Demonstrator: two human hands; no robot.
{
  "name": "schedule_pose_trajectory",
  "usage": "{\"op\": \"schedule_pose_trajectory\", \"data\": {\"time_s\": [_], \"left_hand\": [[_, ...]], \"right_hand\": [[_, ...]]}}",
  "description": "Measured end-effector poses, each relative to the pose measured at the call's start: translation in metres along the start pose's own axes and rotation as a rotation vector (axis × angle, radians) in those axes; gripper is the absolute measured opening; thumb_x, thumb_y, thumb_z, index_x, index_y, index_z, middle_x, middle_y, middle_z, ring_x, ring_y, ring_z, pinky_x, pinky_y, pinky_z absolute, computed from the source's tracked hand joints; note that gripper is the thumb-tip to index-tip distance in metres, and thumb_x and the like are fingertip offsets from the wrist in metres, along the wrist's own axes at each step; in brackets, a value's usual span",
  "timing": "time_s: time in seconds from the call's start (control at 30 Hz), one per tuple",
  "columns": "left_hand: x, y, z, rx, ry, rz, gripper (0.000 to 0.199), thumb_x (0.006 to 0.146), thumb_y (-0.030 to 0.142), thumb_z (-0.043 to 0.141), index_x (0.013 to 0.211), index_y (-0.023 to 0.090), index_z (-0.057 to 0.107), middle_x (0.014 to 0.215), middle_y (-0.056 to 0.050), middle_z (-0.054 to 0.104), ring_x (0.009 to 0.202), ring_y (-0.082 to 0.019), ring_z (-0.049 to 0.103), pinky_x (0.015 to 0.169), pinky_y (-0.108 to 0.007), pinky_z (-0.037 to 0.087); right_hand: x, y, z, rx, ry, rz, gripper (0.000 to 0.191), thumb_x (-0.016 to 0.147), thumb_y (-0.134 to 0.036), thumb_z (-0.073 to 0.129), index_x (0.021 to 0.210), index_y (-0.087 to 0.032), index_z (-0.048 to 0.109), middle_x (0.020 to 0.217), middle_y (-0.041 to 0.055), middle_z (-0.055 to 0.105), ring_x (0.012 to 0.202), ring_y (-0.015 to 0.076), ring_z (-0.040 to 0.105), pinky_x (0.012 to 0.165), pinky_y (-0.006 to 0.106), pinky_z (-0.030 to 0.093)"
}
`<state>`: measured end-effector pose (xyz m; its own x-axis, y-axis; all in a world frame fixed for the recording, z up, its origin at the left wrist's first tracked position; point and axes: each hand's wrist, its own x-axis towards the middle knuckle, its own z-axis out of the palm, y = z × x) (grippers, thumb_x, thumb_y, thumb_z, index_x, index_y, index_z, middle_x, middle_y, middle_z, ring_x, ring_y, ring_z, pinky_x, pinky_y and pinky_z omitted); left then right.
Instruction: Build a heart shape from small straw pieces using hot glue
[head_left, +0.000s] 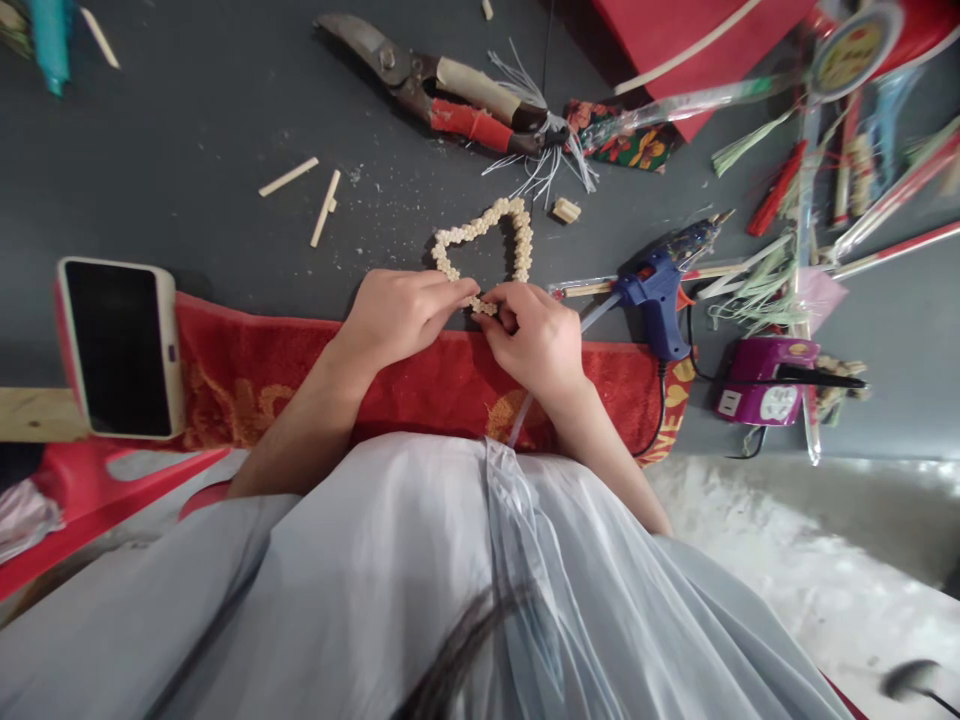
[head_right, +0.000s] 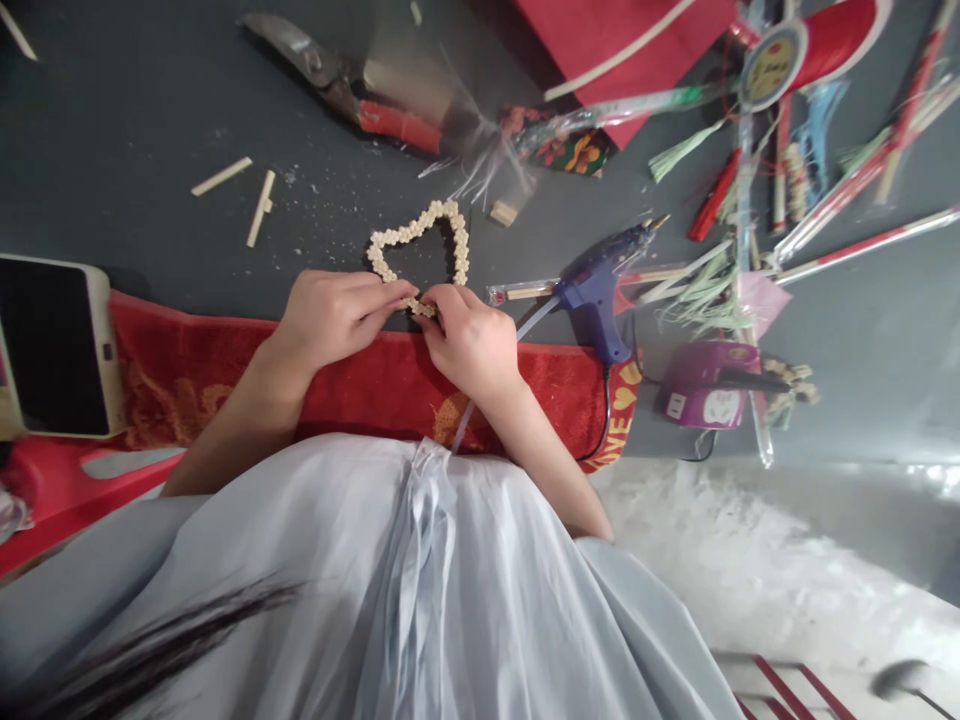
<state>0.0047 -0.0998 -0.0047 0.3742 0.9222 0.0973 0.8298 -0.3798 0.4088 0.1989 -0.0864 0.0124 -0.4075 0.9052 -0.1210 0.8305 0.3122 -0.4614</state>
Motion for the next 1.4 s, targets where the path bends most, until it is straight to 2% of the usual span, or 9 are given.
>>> {"op": "schedule_pose_trajectory", "data": {"time_s": [0.77, 1.1, 1.4], "left_hand": [[0.0014, -0.0005, -0.0001, 0.015, 0.002, 0.006, 0.038, 0.104, 0.039, 0.039, 0.114, 0.026, 0.072, 0.091, -0.002, 0.077, 0.082, -0.017, 0.073, 0.061, -0.028, 0.042], [0.0006, -0.0029, 0.0031, 0.007, 0.045, 0.045, 0.036, 0.104, 0.039, 0.04, 0.114, 0.026, 0.072, 0.089, -0.001, 0.077, 0.08, -0.016, 0.072, 0.061, -0.027, 0.042], [0.0008, -0.0036, 0.0032, -0.028, 0.023, 0.028, 0.036, 0.103, 0.038, 0.04, 0.115, 0.027, 0.072, 0.091, -0.002, 0.077, 0.081, -0.017, 0.072, 0.062, -0.028, 0.042]], "right_hand": [[0.0001, 0.0, -0.0017, 0.041, 0.013, 0.007, 0.014, 0.089, -0.025, 0.059, 0.1, -0.02, 0.066, 0.09, 0.0041, 0.07, 0.079, 0.0183, 0.062, 0.065, 0.027, 0.039], [0.0012, 0.0033, 0.0041, 0.049, 0.085, -0.042, 0.011, 0.085, -0.021, 0.061, 0.095, -0.019, 0.066, 0.084, 0.0032, 0.068, 0.075, 0.0191, 0.061, 0.06, 0.027, 0.036], [0.0023, 0.0024, 0.0025, 0.034, 0.064, -0.051, 0.014, 0.084, -0.019, 0.058, 0.096, -0.019, 0.066, 0.086, 0.0038, 0.068, 0.076, 0.0203, 0.061, 0.06, 0.029, 0.036]]}}
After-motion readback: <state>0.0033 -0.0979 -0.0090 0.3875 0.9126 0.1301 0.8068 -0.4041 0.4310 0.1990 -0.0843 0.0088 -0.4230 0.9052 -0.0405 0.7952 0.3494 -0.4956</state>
